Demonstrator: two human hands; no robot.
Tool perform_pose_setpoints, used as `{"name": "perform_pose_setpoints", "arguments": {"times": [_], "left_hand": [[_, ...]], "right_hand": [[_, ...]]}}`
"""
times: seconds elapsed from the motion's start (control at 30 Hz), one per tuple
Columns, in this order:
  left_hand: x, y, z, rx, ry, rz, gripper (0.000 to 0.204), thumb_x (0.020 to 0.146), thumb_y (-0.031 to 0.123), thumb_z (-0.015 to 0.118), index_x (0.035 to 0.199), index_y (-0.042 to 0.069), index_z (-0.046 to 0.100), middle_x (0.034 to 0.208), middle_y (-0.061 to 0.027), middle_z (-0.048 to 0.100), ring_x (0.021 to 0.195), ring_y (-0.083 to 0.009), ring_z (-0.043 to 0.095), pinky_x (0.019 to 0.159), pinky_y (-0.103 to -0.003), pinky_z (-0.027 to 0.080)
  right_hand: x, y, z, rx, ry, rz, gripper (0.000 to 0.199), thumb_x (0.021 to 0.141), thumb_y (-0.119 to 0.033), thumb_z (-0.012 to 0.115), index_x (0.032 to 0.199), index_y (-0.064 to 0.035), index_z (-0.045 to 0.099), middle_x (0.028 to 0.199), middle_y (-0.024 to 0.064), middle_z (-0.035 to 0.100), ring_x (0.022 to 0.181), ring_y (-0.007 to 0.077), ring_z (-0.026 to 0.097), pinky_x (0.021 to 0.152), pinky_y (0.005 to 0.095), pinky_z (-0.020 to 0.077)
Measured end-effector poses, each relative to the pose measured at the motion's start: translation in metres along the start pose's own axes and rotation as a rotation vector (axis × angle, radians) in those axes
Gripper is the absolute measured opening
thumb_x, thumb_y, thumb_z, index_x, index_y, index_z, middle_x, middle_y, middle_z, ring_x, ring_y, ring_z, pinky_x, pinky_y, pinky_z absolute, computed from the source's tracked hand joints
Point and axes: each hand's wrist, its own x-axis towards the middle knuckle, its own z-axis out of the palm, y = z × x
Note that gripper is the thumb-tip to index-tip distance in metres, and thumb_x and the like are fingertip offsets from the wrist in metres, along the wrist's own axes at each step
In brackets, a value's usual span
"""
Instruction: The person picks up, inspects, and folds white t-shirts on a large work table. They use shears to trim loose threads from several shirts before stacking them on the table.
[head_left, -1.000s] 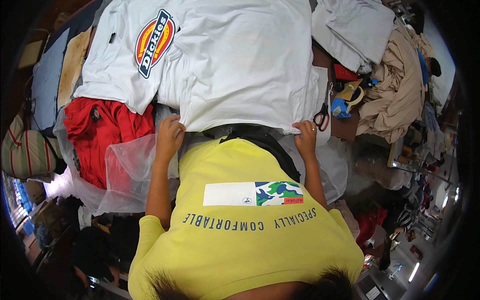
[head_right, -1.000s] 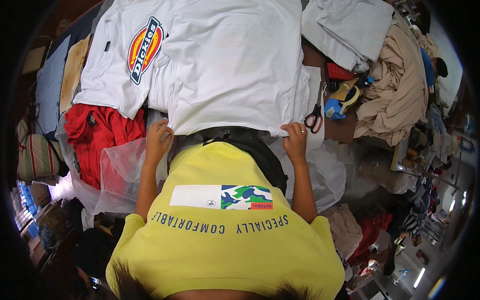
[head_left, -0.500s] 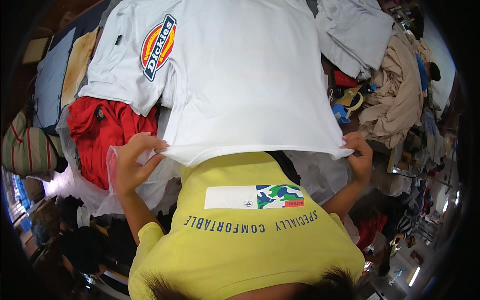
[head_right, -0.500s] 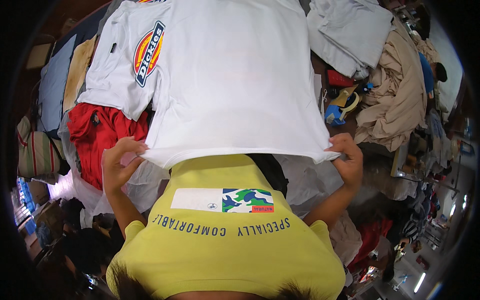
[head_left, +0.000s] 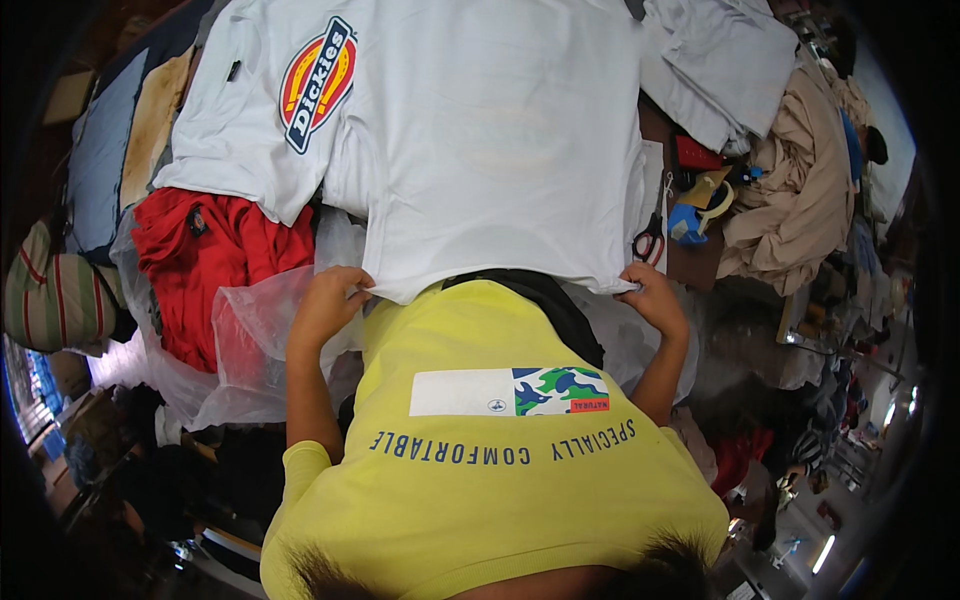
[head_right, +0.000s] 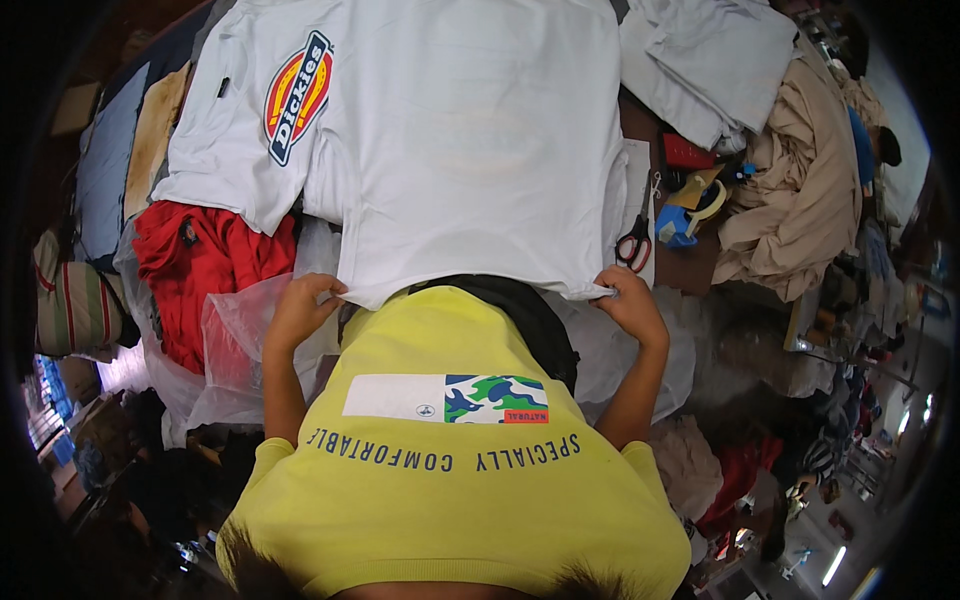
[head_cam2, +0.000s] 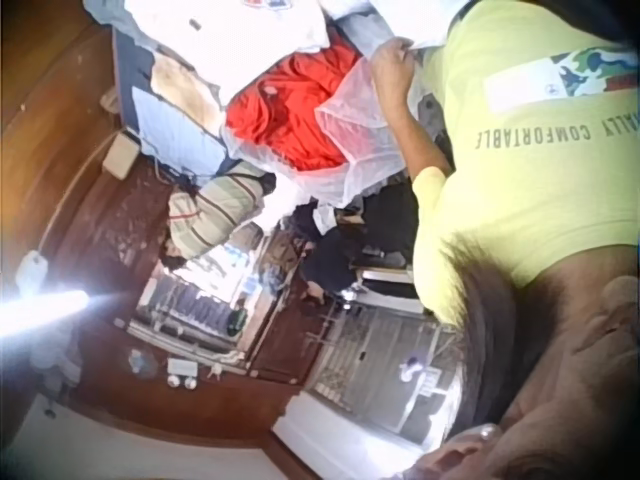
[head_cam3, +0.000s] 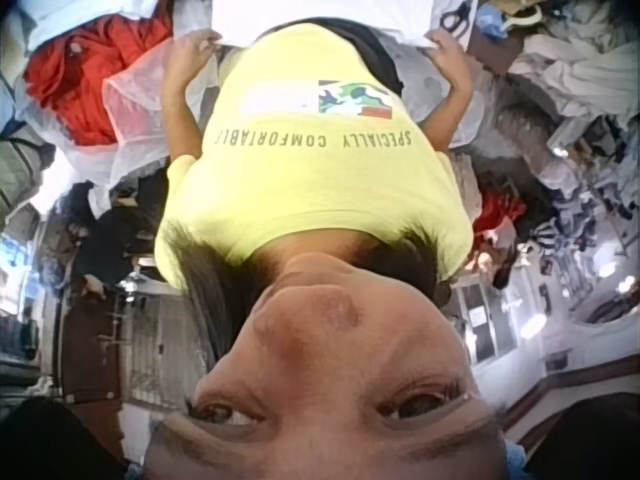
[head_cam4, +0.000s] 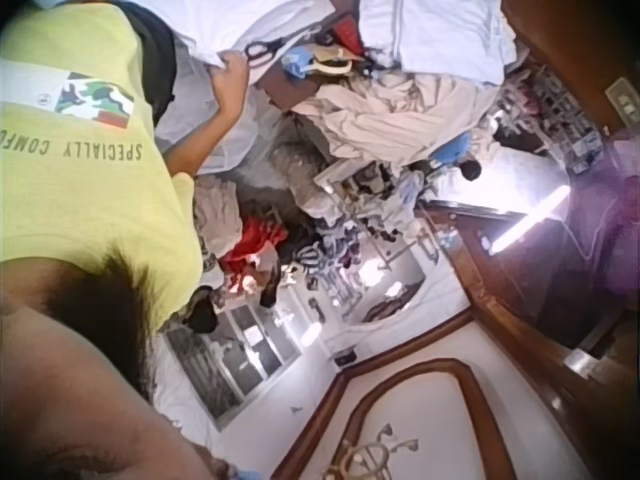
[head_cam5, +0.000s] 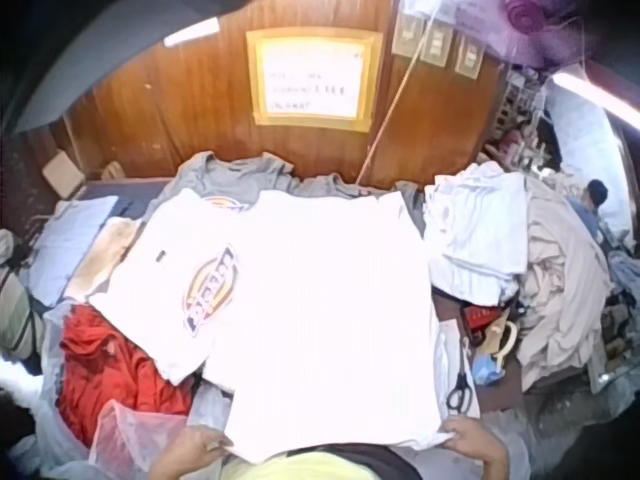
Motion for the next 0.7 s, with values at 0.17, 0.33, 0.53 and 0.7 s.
{"name": "perform_pose_setpoints", "arguments": {"times": [0.17,0.33,0.53,0.7], "left_hand": [[0.007,-0.007,0.004,0.013,-0.032,0.007,0.017,0.066,0.002,0.065,0.083,0.0,0.063,0.081,-0.0136,0.064,0.08,-0.0303,0.059,0.071,-0.036,0.046],[0.012,-0.02,0.015,0.041,-0.044,0.023,0.017,0.065,0.002,0.065,0.081,0.0,0.062,0.082,-0.0137,0.063,0.081,-0.0309,0.059,0.072,-0.037,0.046],[0.016,-0.016,0.016,0.04,-0.084,-0.03,0.018,0.063,0.001,0.067,0.079,0.0,0.061,0.08,-0.0138,0.061,0.079,-0.0298,0.059,0.07,-0.036,0.045],[0.021,-0.011,0.012,0.072,-0.129,-0.009,0.018,0.062,0.0,0.067,0.078,0.0,0.059,0.079,-0.013,0.06,0.077,-0.0292,0.058,0.069,-0.036,0.045]], "right_hand": [[0.001,0.006,0.007,-0.029,-0.029,-0.011,0.019,0.061,-0.002,0.068,0.077,-0.0003,0.059,0.078,0.01,0.056,0.076,0.0264,0.054,0.072,0.0316,0.0407],[0.005,0.025,0.022,-0.063,0.002,-0.024,0.014,0.061,-0.002,0.066,0.074,-0.0023,0.06,0.078,0.0107,0.058,0.081,0.0285,0.053,0.073,0.0344,0.0409],[0.003,0.034,0.037,-0.051,0.082,-0.059,0.014,0.063,-0.001,0.063,0.077,-0.0034,0.061,0.079,0.0108,0.058,0.082,0.0298,0.053,0.074,0.0344,0.0414],[0.0,0.04,0.044,-0.03,0.138,-0.099,0.014,0.064,-0.001,0.062,0.078,-0.0041,0.061,0.081,0.0097,0.059,0.083,0.0296,0.052,0.074,0.0345,0.0415]]}}
